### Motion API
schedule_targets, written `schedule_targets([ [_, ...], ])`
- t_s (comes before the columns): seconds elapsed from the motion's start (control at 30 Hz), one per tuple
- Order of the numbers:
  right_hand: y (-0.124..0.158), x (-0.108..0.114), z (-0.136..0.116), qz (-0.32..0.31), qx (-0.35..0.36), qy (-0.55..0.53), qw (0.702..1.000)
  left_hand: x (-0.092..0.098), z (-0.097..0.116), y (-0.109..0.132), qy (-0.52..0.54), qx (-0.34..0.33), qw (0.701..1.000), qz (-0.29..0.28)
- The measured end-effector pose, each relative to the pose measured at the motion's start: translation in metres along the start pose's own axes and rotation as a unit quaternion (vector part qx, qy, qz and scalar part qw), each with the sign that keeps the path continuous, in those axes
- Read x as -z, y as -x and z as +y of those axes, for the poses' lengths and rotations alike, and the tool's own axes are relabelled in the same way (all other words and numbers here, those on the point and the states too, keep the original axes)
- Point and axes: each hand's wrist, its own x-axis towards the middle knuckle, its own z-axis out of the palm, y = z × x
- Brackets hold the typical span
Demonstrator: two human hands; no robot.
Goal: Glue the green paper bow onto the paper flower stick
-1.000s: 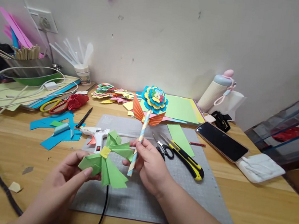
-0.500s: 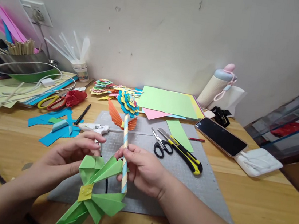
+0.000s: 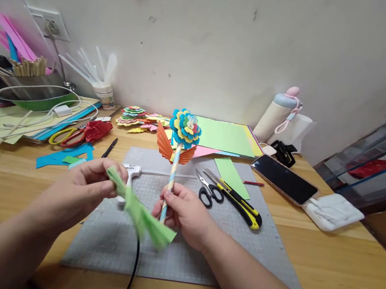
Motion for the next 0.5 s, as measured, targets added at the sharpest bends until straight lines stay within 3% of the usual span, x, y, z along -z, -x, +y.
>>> schedule_targets([
  [0.1, 0.0, -0.006, 0.008, 0.023, 0.022, 0.048, 0.998, -0.005, -0.008, -0.008, 0.035, 0.056, 0.996, 0.057],
  [0.27, 0.006, -0.017, 0.023, 0.008, 0.016, 0.138, 0.99, -0.006, -0.013, -0.01, 0.046, 0.099, 0.985, 0.137],
  [0.5, 0.005, -0.021, 0.032, 0.008, -0.007, 0.121, 0.993, -0.003, -0.019, -0.006, 0.053, 0.136, 0.975, 0.166],
])
